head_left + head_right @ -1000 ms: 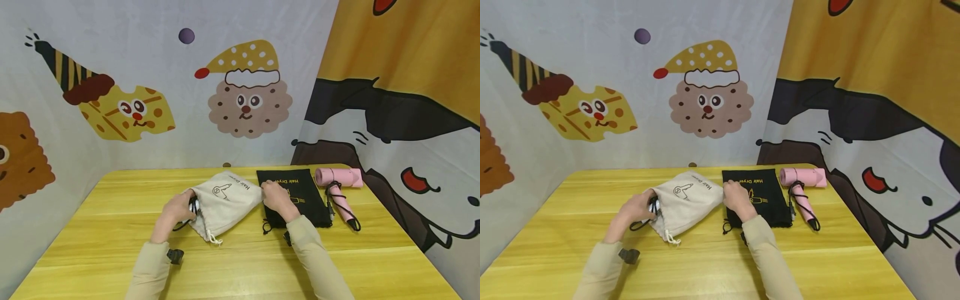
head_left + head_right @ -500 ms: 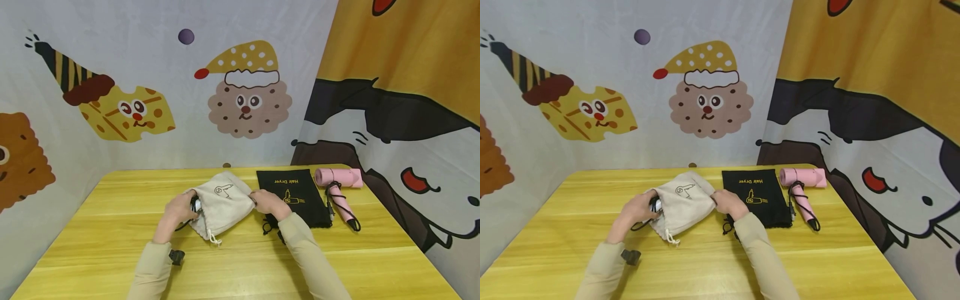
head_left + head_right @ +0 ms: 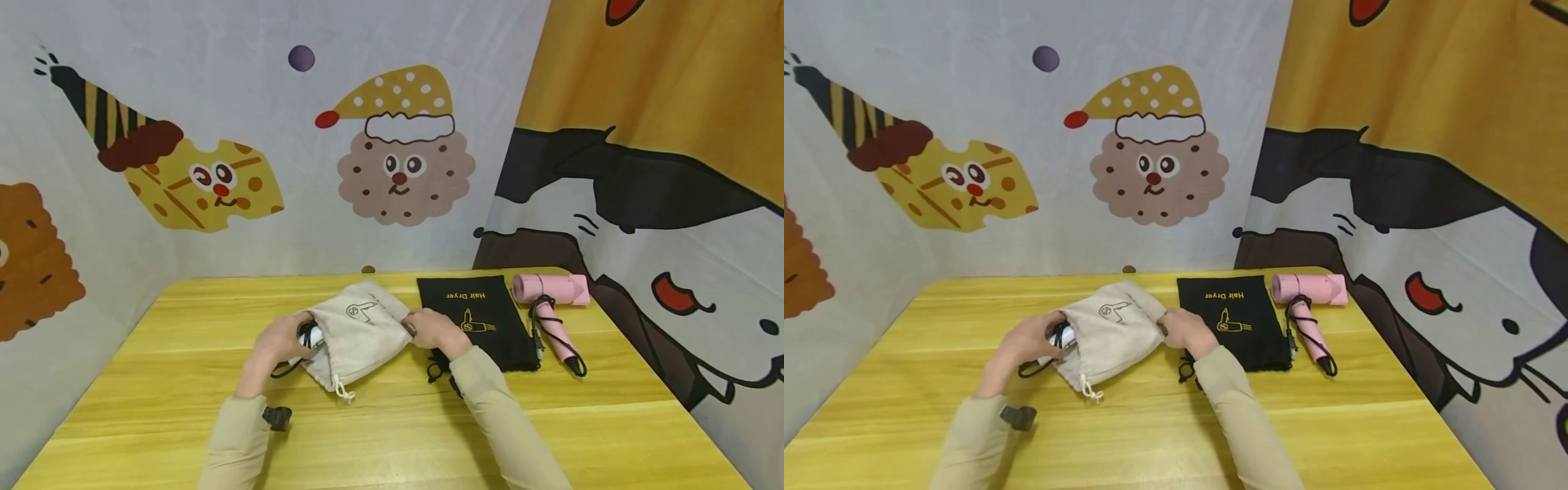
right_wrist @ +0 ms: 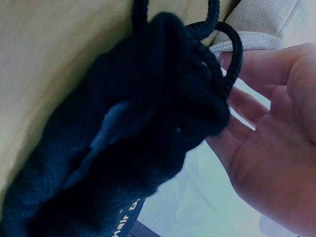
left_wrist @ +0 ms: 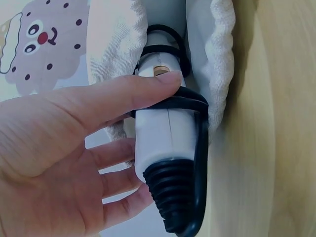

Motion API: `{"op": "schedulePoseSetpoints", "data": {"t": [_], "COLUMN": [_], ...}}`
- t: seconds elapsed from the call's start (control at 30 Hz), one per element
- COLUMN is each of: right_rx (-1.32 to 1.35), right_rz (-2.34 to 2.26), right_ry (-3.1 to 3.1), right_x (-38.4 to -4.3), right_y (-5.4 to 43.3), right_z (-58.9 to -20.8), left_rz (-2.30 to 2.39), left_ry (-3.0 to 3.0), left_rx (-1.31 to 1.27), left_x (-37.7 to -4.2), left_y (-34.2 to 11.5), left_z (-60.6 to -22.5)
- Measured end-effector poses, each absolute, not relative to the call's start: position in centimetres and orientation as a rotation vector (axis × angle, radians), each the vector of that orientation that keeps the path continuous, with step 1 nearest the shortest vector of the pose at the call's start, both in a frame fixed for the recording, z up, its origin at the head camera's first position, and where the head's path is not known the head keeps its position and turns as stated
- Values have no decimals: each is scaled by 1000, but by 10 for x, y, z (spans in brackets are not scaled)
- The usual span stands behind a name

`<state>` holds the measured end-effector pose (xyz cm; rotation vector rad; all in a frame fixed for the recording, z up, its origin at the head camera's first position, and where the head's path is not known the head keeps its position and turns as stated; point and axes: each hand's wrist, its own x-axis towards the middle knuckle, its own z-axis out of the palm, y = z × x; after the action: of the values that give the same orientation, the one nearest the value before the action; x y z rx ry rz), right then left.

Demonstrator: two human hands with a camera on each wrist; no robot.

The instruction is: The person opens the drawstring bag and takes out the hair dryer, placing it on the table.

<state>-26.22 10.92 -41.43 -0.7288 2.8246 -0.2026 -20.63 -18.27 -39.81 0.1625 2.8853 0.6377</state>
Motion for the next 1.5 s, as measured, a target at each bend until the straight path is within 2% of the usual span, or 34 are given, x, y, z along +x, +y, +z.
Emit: {"op": "schedulePoseSetpoints", "data": {"t": [0.8,1.2,1.5], "right_rx": [-683,-718,-759], "right_rz": [-256,-99,-195], "right_ry": [2801,2836,2912], "right_x": [-266,-263,-262], "right_y": [109,103,91], "right_z": [-414,-414,-404], "left_rz": [642,584,483], "left_ry": [2859,2802,2847], "left_rx": [225,105,191], "left_x": [-195,-196,-198], "left_y": [-219,-204,-197], "left_z": [-385,-390,-394]}}
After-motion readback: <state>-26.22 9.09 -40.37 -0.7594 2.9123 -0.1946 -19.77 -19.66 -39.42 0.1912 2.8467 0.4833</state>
